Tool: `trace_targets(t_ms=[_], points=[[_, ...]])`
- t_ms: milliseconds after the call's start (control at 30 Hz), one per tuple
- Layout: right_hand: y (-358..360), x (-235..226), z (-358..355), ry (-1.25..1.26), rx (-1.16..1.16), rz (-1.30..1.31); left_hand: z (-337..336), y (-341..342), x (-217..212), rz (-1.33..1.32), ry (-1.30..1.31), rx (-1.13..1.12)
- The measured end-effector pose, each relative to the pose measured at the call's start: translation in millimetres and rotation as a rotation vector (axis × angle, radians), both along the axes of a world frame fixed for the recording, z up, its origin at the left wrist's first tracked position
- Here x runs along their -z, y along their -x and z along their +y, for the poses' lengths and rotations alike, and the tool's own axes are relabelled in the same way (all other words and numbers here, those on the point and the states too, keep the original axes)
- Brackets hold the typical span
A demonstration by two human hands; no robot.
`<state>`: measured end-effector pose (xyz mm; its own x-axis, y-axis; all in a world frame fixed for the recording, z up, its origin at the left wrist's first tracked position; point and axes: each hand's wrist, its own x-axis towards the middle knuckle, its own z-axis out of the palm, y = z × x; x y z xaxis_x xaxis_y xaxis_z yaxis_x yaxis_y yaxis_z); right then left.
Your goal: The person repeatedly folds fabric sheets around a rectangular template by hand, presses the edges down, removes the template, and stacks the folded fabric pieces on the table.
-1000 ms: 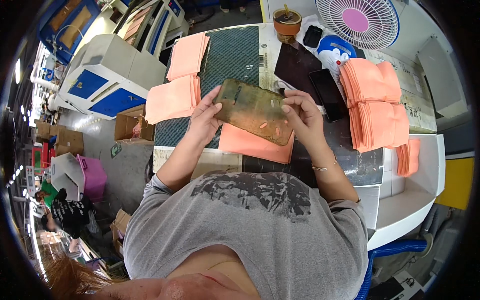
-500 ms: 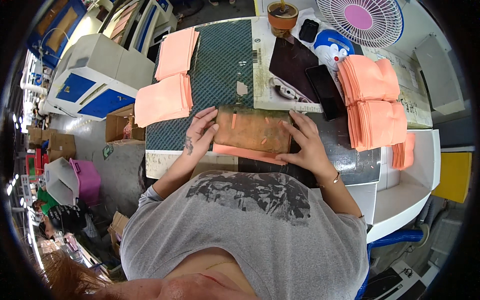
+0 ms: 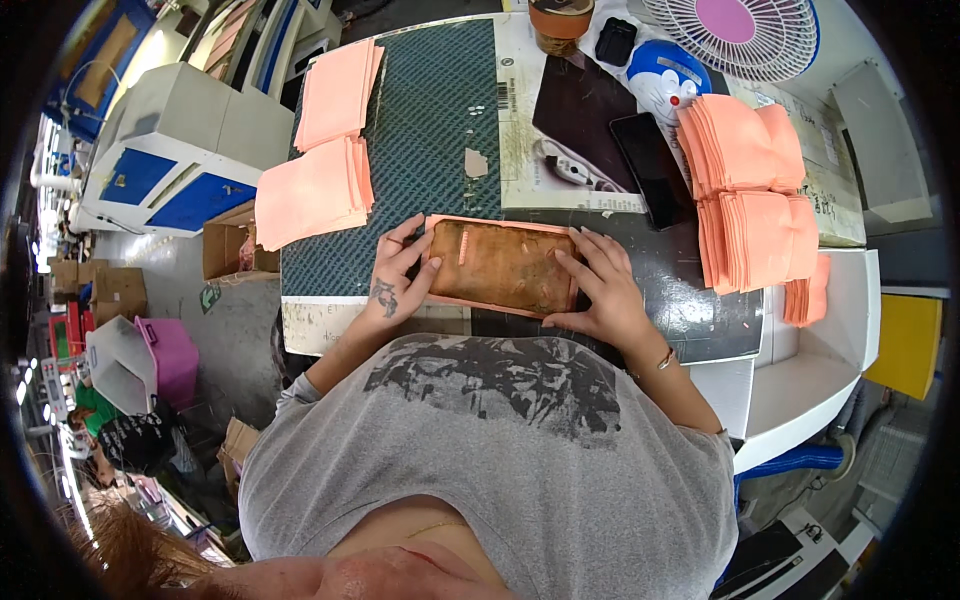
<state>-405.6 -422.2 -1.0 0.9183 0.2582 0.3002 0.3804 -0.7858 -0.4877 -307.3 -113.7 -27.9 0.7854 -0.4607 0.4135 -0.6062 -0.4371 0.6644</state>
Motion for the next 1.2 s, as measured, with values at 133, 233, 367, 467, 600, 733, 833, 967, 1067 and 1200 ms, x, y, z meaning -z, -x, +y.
trace_targets(t_ms=[133,233,367,467,600,733,833,967,1067,1200], points=[[1.0,-1.9,0.0,0.020,0.005,0.002,-2.0,1.1,-3.2,-0.044,-0.079,0.010],[1.6,-2.1,0.5,0.009,0.017,0.007,-4.2,2.5,-5.3,-0.116,-0.189,0.008],[0.8,0.5,1.4,0.023,0.027,0.011,-4.2,4.6,-10.5,-0.154,-0.262,0.008],[0.1,-0.5,2.5,0.033,0.026,0.010,-7.5,6.2,-16.6,-0.174,-0.304,0.003],[-1.8,-11.6,5.4,0.168,0.062,0.031,-12.9,7.7,-26.6,-0.212,-0.365,-0.077],[-24.7,-2.2,4.1,0.174,0.002,0.006,-14.5,-1.0,-3.2,-0.276,-0.410,0.033],[-33.8,-7.6,1.2,0.194,-0.033,-0.011,-12.6,0.0,-1.1,-0.275,-0.427,0.059],[-42.7,-17.1,2.8,0.244,-0.067,-0.017,-16.8,4.3,-10.0,-0.191,-0.428,0.044],[-53.7,-16.1,23.9,0.260,-0.076,-0.132,-27.1,2.0,-30.3,-0.249,-0.385,0.032],[-65.5,1.5,42.7,0.215,-0.157,-0.162,-42.7,-4.4,-27.2,-0.310,-0.477,0.041]])
